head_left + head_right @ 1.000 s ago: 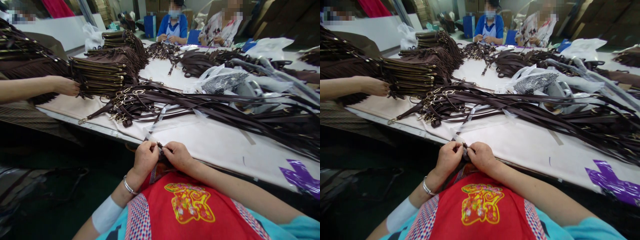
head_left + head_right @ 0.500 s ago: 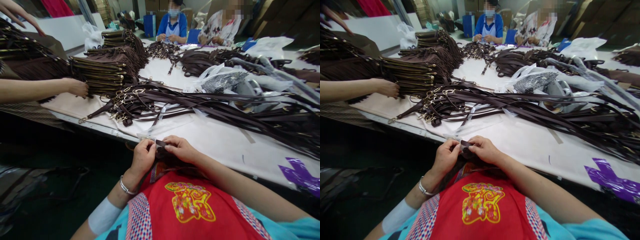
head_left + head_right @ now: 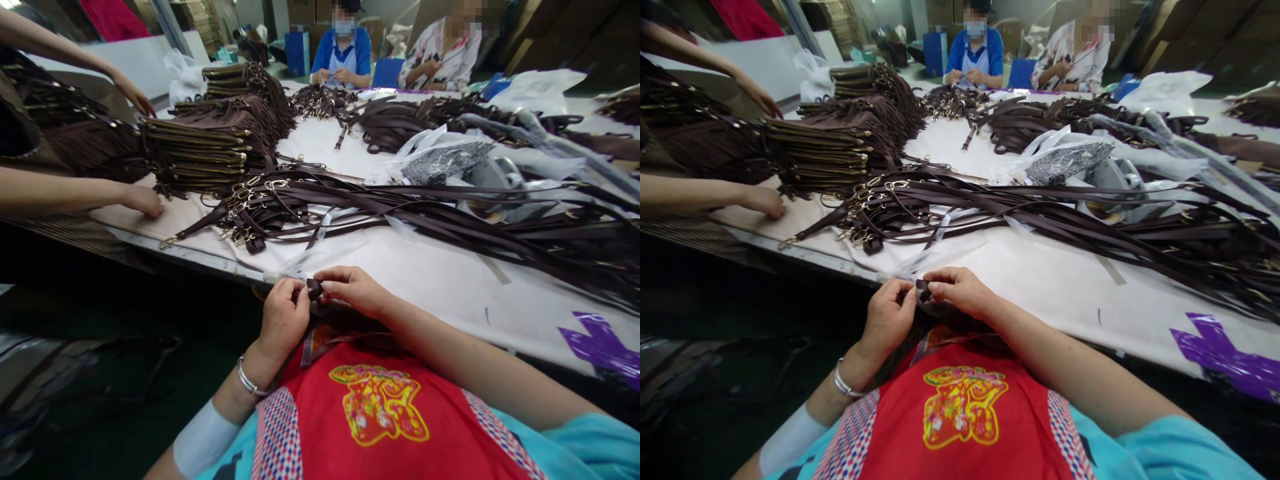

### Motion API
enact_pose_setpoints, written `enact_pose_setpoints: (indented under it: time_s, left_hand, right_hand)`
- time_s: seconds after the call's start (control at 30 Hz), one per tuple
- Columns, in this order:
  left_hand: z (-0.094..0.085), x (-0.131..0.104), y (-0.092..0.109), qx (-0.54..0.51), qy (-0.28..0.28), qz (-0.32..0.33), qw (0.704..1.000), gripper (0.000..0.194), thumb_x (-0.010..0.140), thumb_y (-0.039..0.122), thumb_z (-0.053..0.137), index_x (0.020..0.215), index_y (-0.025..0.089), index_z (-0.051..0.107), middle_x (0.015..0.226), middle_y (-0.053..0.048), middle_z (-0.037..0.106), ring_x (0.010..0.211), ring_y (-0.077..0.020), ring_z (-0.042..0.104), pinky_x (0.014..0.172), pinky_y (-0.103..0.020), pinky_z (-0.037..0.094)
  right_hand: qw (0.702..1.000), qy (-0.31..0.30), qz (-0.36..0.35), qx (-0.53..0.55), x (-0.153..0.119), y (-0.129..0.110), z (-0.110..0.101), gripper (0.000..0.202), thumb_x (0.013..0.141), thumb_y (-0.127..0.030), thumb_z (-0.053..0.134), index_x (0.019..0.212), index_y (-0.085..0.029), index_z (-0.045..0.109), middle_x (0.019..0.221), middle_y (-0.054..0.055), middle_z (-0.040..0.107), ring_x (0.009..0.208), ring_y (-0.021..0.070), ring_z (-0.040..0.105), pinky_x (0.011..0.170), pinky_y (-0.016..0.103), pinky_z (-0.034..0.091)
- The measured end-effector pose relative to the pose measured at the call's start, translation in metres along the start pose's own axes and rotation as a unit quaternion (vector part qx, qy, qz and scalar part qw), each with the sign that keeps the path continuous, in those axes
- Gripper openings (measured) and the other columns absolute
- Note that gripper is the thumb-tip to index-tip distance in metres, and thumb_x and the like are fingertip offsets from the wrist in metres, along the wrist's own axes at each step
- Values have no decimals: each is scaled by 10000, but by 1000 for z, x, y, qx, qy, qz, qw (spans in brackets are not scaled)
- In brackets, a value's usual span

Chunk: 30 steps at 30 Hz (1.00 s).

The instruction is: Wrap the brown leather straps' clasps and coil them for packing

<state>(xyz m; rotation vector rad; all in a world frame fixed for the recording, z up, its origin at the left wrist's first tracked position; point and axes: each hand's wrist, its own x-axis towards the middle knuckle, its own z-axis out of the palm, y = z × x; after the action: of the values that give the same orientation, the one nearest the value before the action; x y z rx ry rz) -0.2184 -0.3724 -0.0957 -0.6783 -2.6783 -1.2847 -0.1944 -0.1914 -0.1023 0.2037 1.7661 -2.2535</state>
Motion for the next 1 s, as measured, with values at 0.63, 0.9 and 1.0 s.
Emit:
enact_pose_setpoints:
  time_s: [0.63, 0.9, 1.0]
  left_hand:
    - [-5, -4, 6, 42, -4, 33, 999, 115, 898, 170, 513, 802, 188, 574, 814, -54, 597, 801, -207, 582, 746, -324, 461]
    - [0, -10, 17, 51, -74, 99, 991, 143, 935, 143, 458, 830, 183, 545, 859, -66, 570, 822, -209, 555, 747, -336, 461]
    - [-1, -7, 13, 8, -55, 78, 995, 118, 929, 151, 498, 832, 183, 557, 841, -47, 584, 817, -192, 571, 756, -322, 466]
  right_hand:
    - [992, 32, -36, -115, -3, 6, 4, 180, 694, -316, 742, 723, -142, 705, 683, -5, 643, 634, 124, 559, 614, 250, 434]
    - [896, 128, -118, -408, -1, 1, 18, 141, 755, -132, 587, 680, -146, 706, 714, 29, 651, 699, 145, 573, 681, 263, 432]
    - [952, 98, -75, -280, -3, 6, 15, 194, 805, -197, 562, 861, -144, 740, 715, 15, 686, 675, 146, 599, 686, 268, 468]
